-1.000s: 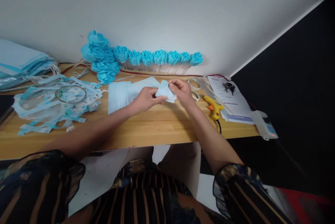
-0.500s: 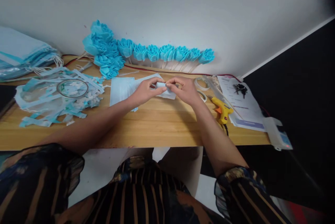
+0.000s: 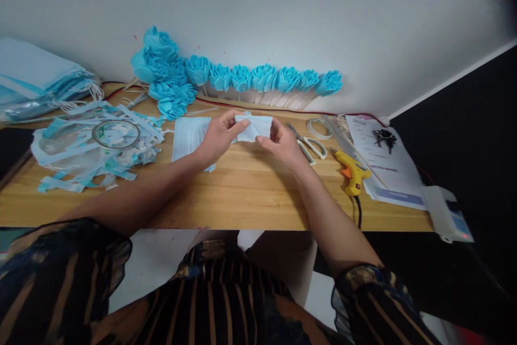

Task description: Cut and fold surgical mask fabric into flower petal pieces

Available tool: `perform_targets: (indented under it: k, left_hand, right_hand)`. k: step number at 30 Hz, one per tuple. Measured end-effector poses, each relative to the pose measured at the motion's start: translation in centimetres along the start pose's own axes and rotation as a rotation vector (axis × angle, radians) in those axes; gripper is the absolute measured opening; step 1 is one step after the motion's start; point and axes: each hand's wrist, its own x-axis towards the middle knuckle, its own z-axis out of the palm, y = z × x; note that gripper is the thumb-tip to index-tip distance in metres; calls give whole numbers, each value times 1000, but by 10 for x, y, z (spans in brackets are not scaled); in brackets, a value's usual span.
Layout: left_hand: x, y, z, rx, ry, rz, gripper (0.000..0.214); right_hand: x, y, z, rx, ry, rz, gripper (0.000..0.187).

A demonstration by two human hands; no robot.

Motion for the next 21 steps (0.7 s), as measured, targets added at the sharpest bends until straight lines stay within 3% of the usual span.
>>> perform_targets:
  k: [5,10,16,21]
  left_hand:
    - [3,-3,-3,41,63,-44,33]
    - [-3,6,2,186,35,-9,23]
    - [-8,8,8,284,-32,33,20]
    - [-9,-1,9,260,-114,-102,22]
  right_hand:
    - [-3,-9,-13,-52,-53,18,63]
    - [-6,-15,-17,-20,16,-31,70]
    - [-7,-5,-1,-6,209,-9,40]
    - [-6,-4,1,44,313,-36,37]
